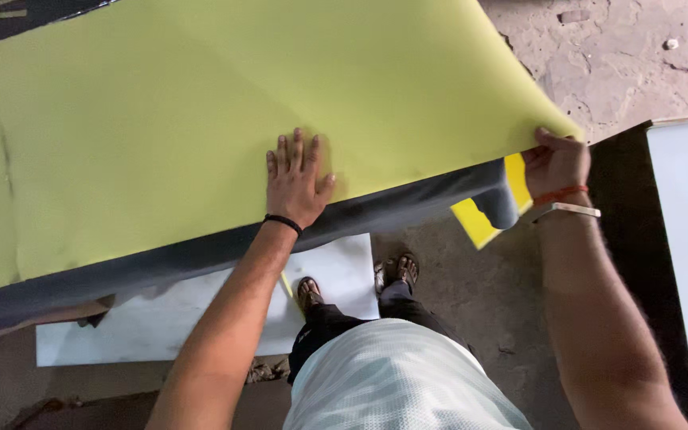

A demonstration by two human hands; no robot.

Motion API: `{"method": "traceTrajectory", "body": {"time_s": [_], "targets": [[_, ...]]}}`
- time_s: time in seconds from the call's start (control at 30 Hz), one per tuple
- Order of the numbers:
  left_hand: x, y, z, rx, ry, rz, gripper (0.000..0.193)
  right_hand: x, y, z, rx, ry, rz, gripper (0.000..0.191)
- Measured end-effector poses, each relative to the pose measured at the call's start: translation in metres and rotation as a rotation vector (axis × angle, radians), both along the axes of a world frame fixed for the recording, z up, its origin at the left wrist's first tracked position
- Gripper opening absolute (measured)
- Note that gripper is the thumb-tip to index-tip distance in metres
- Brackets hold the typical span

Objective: The person cuts a yellow foam sheet to size using a metal ruler and a knife, then applies a liquid adhesive to a wooden board with a brush. They place the foam sheet onto the adhesive and smooth it down with their hands.

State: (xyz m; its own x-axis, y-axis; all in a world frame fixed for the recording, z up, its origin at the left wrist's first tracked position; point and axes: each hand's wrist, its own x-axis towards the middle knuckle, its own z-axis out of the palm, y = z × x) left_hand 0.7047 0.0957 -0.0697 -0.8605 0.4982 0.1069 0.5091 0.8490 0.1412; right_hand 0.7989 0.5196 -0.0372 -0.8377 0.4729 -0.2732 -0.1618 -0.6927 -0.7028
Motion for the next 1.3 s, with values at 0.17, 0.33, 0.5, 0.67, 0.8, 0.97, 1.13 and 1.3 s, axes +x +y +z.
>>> {"method": "traceTrajectory", "body": {"time_s": [0.17,0.33,0.5,0.67,0.8,0.97,1.13,1.3], "targets": [[0.008,0.04,-0.001,-0.012,0.014,-0.077,0.076,-0.001,-0.001,-0.005,-0.13,-0.128,-0.066,0.014],[0.016,0.102,0.005,0.033,0.032,-0.12,0.073,0.002,-0.001,0.005,-0.111,-0.039,-0.022,0.006],[0.018,0.147,0.003,-0.011,-0.023,-0.247,0.065,0.005,-0.002,-0.002,-0.193,-0.077,0.016,0.006],[0.018,0.2,0.008,-0.005,-0.043,-0.398,0.057,0.003,-0.003,-0.015,-0.174,-0.185,0.007,0.004],[0.021,0.221,0.018,-0.05,-0.027,-0.487,0.053,0.007,-0.005,-0.019,-0.173,-0.268,0.027,0.002],[0.017,0.22,0.032,-0.003,-0.018,-0.493,0.052,0.01,-0.016,-0.006,0.26,-0.578,-0.32,0.011],[0.009,0.23,0.048,-0.163,-0.214,-0.486,0.057,-0.044,-0.043,0.012,0.825,-0.458,0.354,0.045],[-0.006,0.178,0.059,0.215,-0.311,-0.585,0.045,-0.149,-0.076,0.022,1.968,-0.169,0.831,0.077]]}}
